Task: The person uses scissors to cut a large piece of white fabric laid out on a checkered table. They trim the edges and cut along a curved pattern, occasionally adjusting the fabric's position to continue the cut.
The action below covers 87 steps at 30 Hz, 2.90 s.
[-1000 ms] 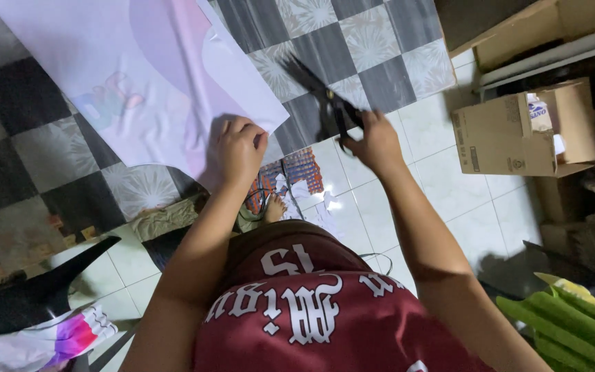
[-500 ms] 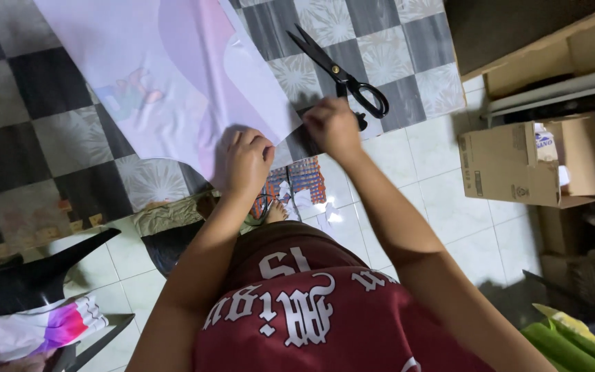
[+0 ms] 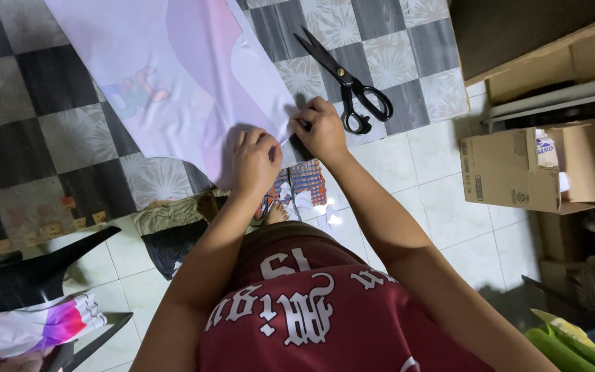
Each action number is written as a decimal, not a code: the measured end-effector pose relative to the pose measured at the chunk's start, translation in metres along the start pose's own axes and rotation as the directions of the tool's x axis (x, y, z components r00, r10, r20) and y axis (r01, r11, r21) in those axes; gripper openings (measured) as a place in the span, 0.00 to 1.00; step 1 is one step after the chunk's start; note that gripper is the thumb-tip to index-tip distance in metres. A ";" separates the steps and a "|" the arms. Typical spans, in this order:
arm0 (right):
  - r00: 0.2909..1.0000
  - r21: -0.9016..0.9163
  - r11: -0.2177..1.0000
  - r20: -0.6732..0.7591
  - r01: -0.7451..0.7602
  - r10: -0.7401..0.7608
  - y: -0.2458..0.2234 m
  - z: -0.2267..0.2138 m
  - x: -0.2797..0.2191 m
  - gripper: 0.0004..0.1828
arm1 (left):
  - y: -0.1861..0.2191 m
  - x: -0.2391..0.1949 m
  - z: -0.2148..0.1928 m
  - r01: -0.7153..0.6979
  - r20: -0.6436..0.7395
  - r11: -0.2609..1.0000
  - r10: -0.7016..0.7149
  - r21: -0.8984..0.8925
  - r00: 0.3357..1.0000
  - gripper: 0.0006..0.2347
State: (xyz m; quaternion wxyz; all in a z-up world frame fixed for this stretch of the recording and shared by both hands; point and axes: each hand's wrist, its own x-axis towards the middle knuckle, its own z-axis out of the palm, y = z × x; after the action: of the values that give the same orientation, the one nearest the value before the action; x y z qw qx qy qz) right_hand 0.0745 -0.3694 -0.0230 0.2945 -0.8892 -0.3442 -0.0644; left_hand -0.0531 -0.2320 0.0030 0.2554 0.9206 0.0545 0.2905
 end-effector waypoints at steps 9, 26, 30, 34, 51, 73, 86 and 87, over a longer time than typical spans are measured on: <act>0.999 0.054 0.998 -0.034 -0.026 0.028 -0.008 -0.012 0.008 0.05 | 0.006 0.002 0.004 0.038 -0.005 0.998 -0.038 0.051 0.999 0.06; 0.984 0.090 0.981 0.041 0.171 -0.176 -0.014 -0.027 -0.006 0.12 | -0.013 -0.016 -0.017 0.134 0.002 0.991 -0.134 0.000 0.991 0.06; 0.998 -0.098 0.995 -0.062 -0.009 0.003 -0.004 -0.013 -0.005 0.13 | -0.054 -0.049 -0.076 0.307 -0.064 0.949 -0.303 0.067 0.951 0.05; 0.995 -0.203 0.975 0.027 -0.093 0.101 -0.006 -0.002 -0.004 0.12 | -0.078 -0.079 -0.096 0.494 -0.196 0.819 -0.454 0.291 0.869 0.09; 0.775 0.401 0.664 0.348 -0.631 0.527 -0.018 -0.018 0.015 0.14 | -0.032 -0.113 -0.030 0.489 0.677 -0.570 -0.734 -0.660 0.058 0.15; 0.742 0.294 0.689 0.390 -0.662 0.546 -0.029 -0.028 0.017 0.18 | -0.018 -0.104 -0.041 0.536 0.539 -0.455 -0.842 -0.711 0.001 0.11; 0.800 0.197 0.792 0.327 -0.578 0.503 -0.013 -0.018 0.013 0.17 | -0.019 -0.114 -0.041 0.582 0.542 -0.420 -0.839 -0.697 0.044 0.16; 0.800 0.197 0.792 0.327 -0.578 0.503 -0.016 -0.020 0.013 0.17 | -0.020 -0.115 -0.041 0.582 0.543 -0.420 -0.838 -0.696 0.044 0.16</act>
State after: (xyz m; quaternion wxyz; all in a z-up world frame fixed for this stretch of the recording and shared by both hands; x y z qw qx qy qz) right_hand 0.0757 -0.3638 0.0052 0.3788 -0.8986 -0.1138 0.1899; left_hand -0.1699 -0.2257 -0.0368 0.7830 0.2795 0.5416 0.1240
